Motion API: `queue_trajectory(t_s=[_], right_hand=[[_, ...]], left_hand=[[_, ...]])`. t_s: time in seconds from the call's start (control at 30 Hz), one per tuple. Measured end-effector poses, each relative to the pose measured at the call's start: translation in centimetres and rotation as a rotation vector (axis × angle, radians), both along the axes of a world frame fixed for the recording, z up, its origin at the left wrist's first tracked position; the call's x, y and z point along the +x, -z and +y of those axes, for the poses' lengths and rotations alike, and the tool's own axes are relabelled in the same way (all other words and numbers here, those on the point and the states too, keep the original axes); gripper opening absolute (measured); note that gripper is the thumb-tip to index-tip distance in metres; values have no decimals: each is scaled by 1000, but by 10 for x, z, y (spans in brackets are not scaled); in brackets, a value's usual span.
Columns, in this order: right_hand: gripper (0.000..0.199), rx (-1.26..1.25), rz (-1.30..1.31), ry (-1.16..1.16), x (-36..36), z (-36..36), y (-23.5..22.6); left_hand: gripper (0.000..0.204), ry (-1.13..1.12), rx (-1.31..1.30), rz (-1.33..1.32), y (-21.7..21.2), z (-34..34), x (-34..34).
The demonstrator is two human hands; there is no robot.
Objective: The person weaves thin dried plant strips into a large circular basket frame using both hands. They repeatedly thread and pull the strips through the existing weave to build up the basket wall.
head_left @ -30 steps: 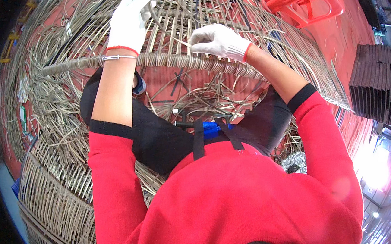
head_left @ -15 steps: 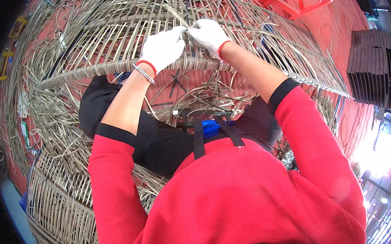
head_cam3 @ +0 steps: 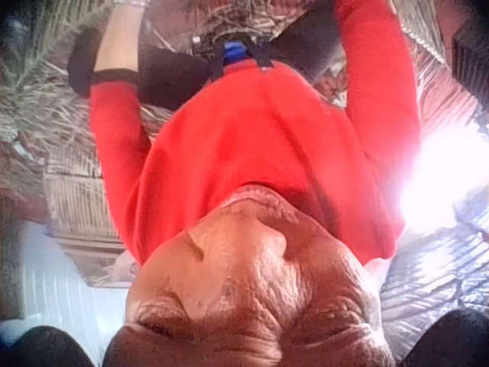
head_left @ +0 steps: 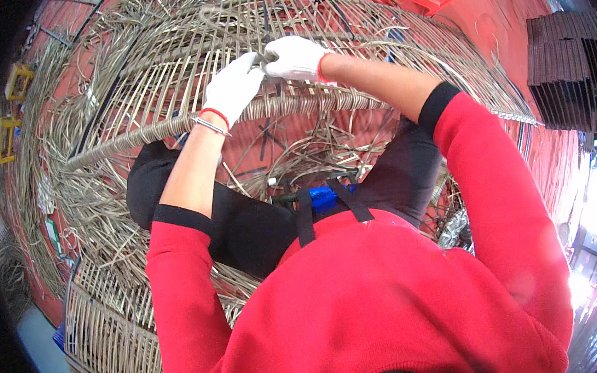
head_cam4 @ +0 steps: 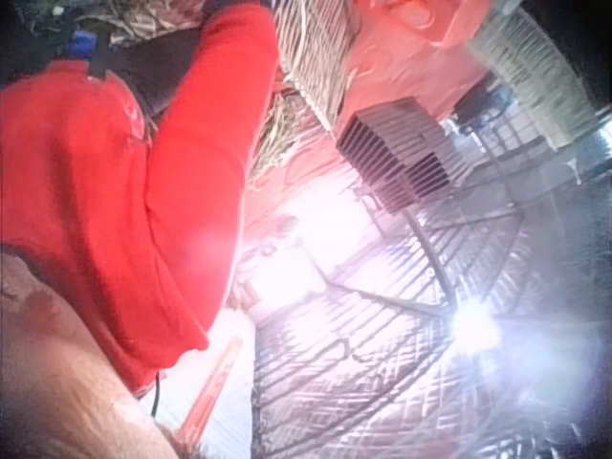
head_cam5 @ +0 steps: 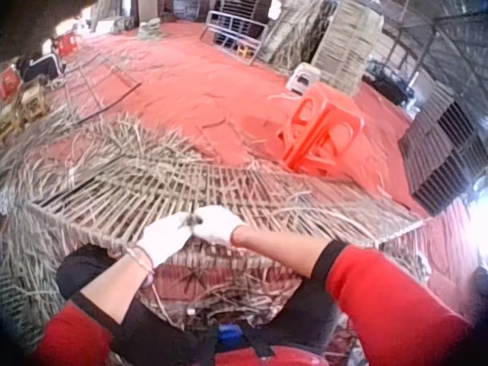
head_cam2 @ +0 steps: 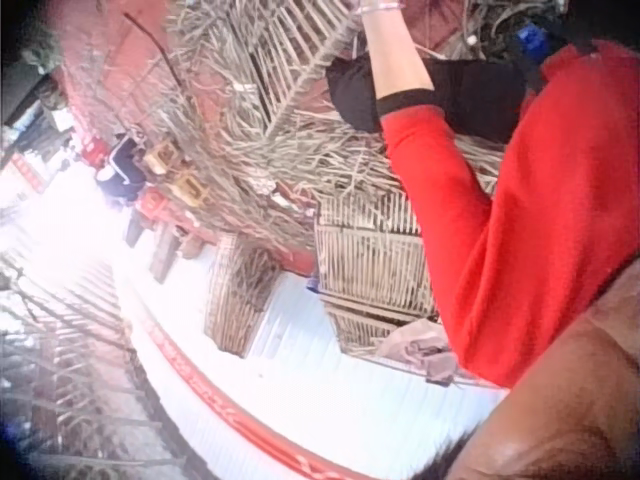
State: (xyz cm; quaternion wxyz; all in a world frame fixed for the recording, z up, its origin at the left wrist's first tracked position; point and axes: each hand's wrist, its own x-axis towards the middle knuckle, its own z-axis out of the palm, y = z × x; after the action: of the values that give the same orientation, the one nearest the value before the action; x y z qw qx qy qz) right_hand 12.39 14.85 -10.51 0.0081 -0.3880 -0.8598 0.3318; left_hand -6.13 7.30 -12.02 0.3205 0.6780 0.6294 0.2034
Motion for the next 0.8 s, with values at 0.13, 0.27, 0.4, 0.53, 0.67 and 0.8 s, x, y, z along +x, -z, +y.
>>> queue_trajectory(t_s=[0.13,0.27,0.4,0.53,0.67,0.8], right_hand=[[38,4,148,283,10,-22,23],[41,78,-25,125,2,-8,40],[42,-247,-69,-18,-8,15,40],[25,-799,122,272,1,12,29],[24,-733,317,398,8,-5,16],[31,-443,347,417,6,-13,8]], left_hand=[[46,-212,-173,-455,16,3,0],[48,-268,-221,-581,23,2,1],[49,-353,-200,-775,20,1,2],[51,-342,-256,-788,16,3,2],[42,-188,-227,-724,10,2,-3],[38,-77,-113,-447,2,-2,-5]])
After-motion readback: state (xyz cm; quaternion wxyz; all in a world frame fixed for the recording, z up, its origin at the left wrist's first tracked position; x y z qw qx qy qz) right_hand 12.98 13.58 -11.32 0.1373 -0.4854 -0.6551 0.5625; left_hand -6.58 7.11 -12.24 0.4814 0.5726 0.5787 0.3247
